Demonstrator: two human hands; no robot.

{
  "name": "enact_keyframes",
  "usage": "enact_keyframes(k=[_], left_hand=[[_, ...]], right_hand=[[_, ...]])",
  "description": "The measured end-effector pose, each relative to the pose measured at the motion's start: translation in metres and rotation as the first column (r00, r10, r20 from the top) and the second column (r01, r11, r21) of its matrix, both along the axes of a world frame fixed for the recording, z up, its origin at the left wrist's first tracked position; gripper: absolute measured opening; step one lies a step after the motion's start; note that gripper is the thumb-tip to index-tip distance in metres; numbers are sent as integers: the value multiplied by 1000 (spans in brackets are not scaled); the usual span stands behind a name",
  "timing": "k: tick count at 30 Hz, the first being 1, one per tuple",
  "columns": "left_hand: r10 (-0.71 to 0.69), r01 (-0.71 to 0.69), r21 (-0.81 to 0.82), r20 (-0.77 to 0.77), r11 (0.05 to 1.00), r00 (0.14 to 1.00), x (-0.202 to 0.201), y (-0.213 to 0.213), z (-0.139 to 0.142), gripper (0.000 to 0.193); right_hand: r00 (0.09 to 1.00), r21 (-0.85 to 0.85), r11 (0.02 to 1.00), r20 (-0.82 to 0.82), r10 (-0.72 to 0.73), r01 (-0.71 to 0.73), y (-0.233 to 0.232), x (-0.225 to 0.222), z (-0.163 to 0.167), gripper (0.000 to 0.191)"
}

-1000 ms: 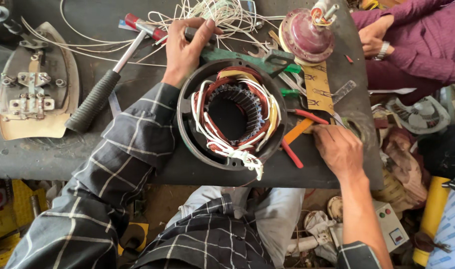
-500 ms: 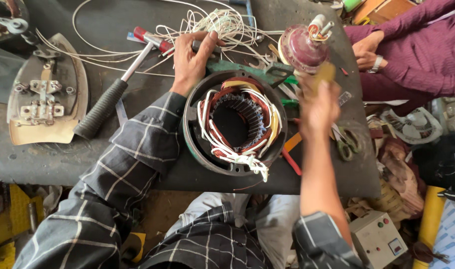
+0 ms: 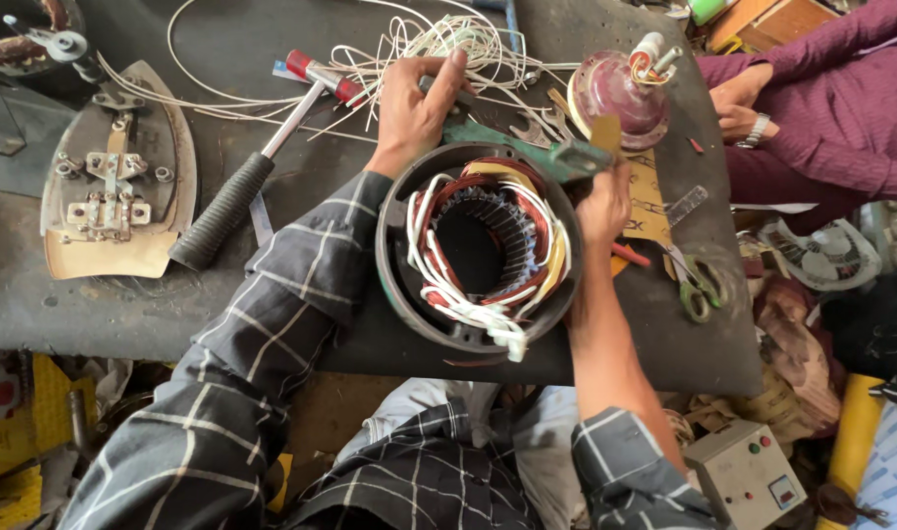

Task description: The person cuts a strip of yellow insulating paper with scissors and then inserts it into the slots of a motor stator to separate copper windings. The person adjusts the paper and windings by hand to ensure proper placement.

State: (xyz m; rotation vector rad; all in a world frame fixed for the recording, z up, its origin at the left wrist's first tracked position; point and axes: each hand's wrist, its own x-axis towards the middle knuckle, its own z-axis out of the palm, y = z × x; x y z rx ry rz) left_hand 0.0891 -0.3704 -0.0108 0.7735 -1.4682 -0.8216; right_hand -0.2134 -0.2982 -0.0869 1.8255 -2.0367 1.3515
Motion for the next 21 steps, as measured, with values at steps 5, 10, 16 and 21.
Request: enact_keyframes(k=[5,10,16,21], left_hand=[[-179,178,21,45,984,983,-9,-5,-2,69],[-388,384,134,3,914,922,-19,-8,-8,60],[-315,303,90,358,949,879,1,-16,15,79],[-424,527,23,624,849,656,67,10,43,112]], right_hand=[[972,-81,994,228,-54,74,65,21,5,32],[474,-134,987,866,160,-89,98,41,37,24],[484,-276,933,799,356,-229,73,32,83,12],[528,-306,816,641,558,-491,74,46,137,15]])
